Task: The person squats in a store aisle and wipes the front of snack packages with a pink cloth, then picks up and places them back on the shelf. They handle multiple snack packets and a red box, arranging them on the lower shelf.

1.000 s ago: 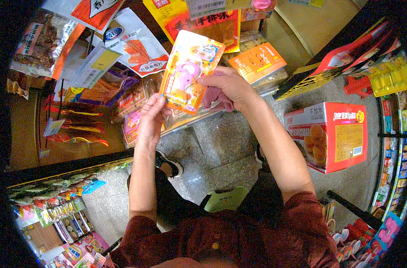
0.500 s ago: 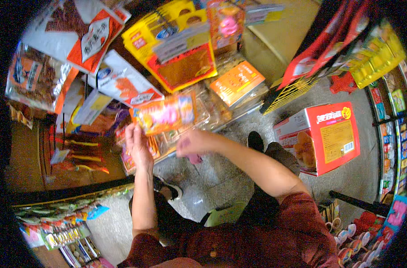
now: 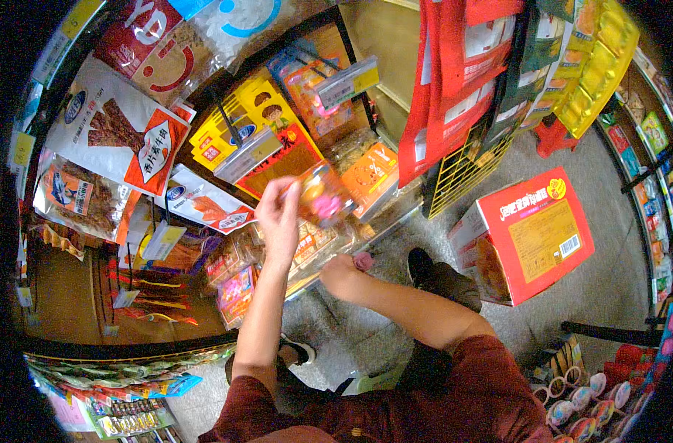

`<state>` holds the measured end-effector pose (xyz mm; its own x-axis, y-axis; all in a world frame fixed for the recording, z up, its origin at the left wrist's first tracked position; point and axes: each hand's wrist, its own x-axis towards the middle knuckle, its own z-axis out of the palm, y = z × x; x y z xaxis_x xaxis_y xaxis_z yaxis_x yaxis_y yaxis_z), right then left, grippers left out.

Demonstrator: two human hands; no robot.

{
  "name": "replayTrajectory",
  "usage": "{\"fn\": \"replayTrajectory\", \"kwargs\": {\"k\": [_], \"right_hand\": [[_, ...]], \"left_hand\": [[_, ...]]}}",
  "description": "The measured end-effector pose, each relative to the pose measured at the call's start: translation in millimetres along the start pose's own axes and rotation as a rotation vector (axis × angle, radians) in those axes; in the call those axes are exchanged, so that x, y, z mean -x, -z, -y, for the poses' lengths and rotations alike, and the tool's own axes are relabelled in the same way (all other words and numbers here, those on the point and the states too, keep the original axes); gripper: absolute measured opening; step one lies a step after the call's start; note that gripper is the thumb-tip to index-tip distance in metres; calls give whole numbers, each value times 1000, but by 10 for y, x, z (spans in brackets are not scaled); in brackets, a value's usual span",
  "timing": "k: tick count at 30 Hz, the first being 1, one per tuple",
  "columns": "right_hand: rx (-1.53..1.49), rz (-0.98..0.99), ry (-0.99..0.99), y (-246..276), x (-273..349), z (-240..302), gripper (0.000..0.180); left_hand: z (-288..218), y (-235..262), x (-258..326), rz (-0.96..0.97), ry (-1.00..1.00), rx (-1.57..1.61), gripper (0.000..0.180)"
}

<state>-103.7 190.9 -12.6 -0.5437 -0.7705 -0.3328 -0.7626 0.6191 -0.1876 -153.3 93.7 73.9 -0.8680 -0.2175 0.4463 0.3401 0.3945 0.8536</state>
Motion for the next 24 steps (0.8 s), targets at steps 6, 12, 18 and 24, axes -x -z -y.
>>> {"fn": "replayTrajectory", "kwargs": {"k": [6,12,18,24], "right_hand": [[32,73,170,-5,13,154,18],[-37,49,126,-51,-26,117,18],[-17,23,96,53,10,110,19],[-80,112,49,137,4,83,25]], "left_hand": [[-422,-755,-688,25,-207,21,11],[-486,-1002,-953,-117,-361,342,14],[-512,-1012,-1052,-48,-359,188,15],[-383,-1056,-1105,-53,-304,399,13]]}}
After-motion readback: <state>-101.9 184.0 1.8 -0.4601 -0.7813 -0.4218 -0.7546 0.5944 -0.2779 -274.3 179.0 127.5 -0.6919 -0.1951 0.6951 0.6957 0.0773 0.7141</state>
